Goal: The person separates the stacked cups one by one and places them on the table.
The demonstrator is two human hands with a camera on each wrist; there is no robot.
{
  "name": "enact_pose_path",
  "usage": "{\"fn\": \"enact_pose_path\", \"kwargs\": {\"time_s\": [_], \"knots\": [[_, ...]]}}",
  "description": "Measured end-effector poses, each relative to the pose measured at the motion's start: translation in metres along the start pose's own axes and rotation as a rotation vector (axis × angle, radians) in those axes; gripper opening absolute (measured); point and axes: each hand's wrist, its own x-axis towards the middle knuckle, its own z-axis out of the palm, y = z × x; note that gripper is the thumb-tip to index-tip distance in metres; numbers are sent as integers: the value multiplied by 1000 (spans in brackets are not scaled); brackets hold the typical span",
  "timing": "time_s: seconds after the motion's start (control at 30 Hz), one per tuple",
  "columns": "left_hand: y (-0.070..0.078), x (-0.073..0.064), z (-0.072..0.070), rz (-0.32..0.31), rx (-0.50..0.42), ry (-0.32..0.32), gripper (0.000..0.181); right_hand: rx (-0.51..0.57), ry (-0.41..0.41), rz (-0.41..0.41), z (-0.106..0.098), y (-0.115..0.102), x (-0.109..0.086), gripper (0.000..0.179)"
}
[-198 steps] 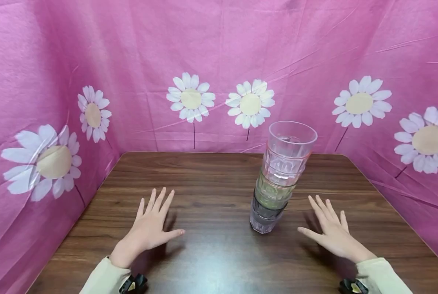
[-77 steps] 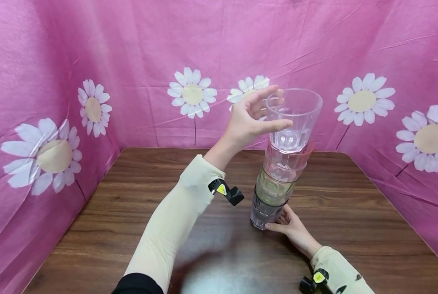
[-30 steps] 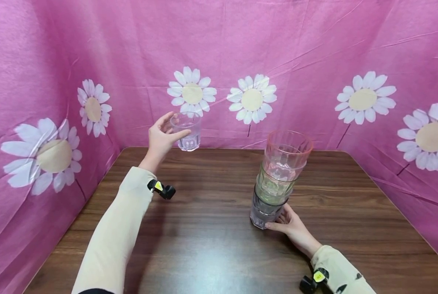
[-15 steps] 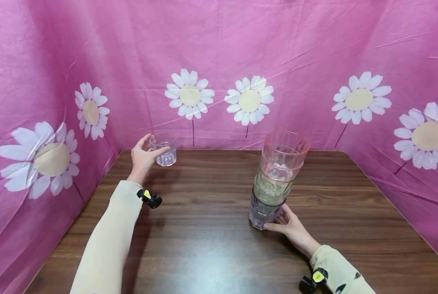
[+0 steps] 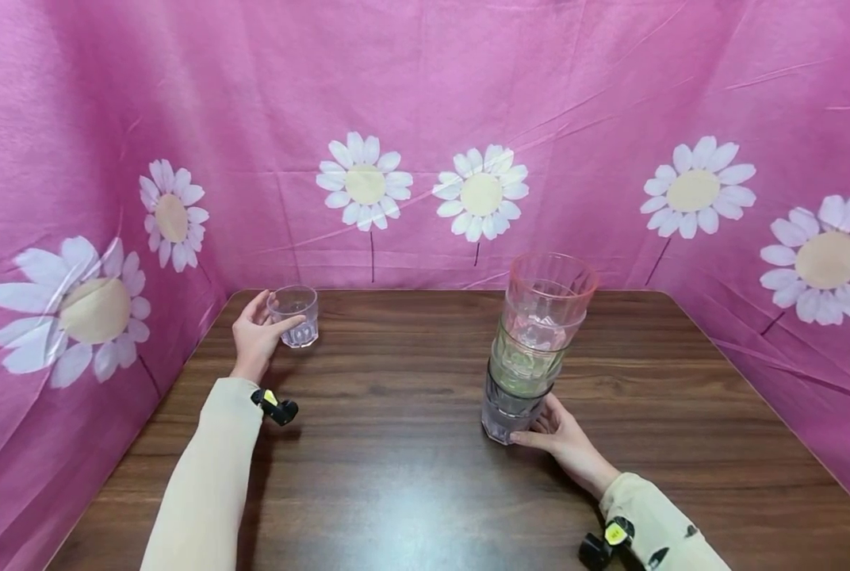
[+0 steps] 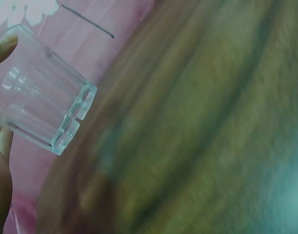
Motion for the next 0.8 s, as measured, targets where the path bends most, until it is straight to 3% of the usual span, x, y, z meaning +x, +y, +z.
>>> {"fn": "enact_pose_path", "kwargs": {"time_s": [0.17, 0.33, 0.8], "knots": [[-14, -3, -11, -29, -15, 3, 79, 1, -10, -22, -1, 2, 0, 75], [-22, -2, -17, -64, -87, -2, 79, 8, -7, -24, -1, 1, -2, 72], [-17, -8, -21, -86, -48, -75, 85, 9, -14, -11, -1, 0, 0, 73]]}}
